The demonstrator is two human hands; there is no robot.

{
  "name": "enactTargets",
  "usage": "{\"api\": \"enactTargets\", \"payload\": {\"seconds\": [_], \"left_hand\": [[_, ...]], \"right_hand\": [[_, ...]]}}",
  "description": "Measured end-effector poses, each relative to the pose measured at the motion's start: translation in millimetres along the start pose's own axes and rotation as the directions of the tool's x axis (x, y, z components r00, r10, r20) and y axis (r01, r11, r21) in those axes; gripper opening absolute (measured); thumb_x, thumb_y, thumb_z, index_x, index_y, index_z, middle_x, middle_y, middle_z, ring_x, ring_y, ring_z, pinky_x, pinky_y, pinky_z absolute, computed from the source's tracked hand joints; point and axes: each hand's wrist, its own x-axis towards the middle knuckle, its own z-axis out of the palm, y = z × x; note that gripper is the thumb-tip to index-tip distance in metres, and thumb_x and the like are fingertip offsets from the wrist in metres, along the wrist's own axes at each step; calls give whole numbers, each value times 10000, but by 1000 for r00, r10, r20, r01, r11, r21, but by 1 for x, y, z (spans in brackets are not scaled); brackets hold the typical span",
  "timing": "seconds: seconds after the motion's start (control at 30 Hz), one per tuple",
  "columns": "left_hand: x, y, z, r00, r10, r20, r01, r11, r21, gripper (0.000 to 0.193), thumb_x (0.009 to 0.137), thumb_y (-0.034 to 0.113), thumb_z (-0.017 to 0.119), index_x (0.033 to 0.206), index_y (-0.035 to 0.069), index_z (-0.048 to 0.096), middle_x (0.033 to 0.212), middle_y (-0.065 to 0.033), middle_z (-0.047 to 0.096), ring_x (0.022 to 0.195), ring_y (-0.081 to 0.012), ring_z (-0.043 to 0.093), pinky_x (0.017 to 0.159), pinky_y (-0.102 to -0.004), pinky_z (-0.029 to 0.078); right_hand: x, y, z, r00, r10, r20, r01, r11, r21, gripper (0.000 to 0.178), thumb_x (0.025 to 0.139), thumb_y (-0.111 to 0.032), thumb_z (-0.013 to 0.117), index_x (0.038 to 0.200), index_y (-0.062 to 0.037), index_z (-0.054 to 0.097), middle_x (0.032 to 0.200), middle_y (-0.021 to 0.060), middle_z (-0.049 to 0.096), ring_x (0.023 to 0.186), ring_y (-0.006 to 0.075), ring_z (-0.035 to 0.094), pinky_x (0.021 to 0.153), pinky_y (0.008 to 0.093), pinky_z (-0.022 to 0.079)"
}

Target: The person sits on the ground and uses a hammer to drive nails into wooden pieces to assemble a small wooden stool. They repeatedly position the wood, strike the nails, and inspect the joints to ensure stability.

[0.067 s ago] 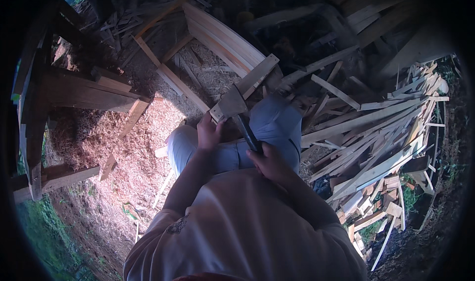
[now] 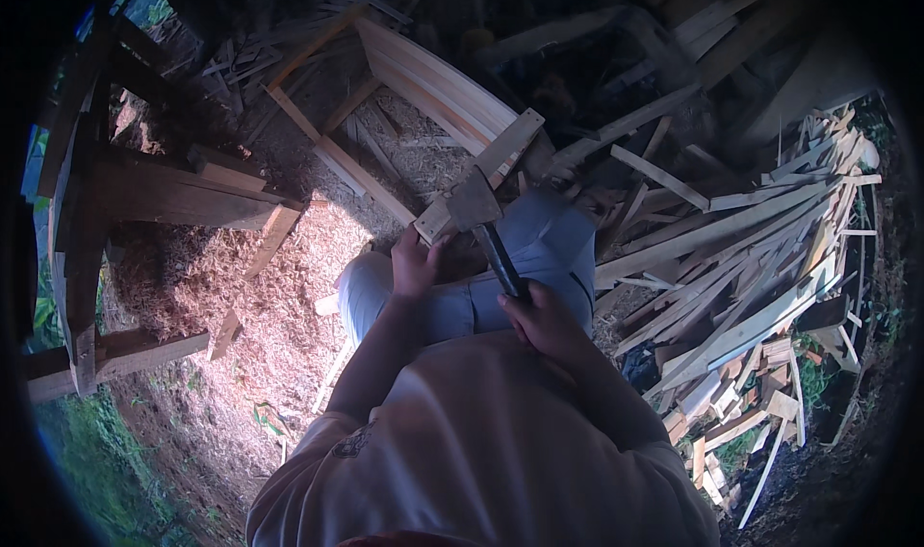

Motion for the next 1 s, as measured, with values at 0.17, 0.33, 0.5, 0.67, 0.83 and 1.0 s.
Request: {"api": "enactTargets", "payload": {"seconds": [0.17,0.33,0.5,0.67,0.83,1.0], "left_hand": [[7,6,-14,996,14,93,-11,999,-31,338,908,151,834,1140,-30,667,1033,-242,733,999,-441,734,841,-458,582],[8,3,-24,983,-18,183,9,999,54,403,923,145,812,1234,-28,624,1130,-266,731,1092,-441,724,905,-464,583],[9,13,-27,977,15,213,-35,996,88,433,944,160,785,1278,-42,595,1133,-297,730,1102,-481,704,911,-500,587],[6,11,-20,976,-97,193,73,989,128,394,947,159,776,1279,-7,643,1127,-242,749,1103,-396,742,915,-439,580],[4,12,-21,973,-68,219,37,989,143,409,962,139,766,1312,-4,611,1163,-273,736,1145,-460,701,920,-478,587],[5,9,-23,977,-68,204,54,996,73,379,960,147,774,1283,-1,641,1191,-261,739,1159,-429,713,926,-451,583]], "right_hand": [[-7,45,-50,940,-86,-330,65,995,-75,247,1013,-245,670,902,-34,604,631,31,591,498,120,562,470,316,421],[5,114,-107,784,-43,-620,-27,994,-103,137,922,-150,627,892,-16,625,612,44,578,490,156,589,447,359,434],[38,169,-151,783,208,-587,-130,976,172,198,946,-197,642,837,-39,596,613,17,540,449,146,549,389,354,397],[95,205,-185,747,164,-644,-190,981,29,290,1013,-281,643,1062,5,641,753,100,664,642,264,688,573,440,538],[117,188,-162,663,-356,-659,-97,831,-547,442,1044,-376,593,1335,-46,630,1249,284,689,1255,468,626,1032,570,489],[97,123,-111,754,-160,-637,-219,853,-473,443,1007,-351,678,1256,15,670,1237,267,693,1211,454,647,1034,540,494]]}}
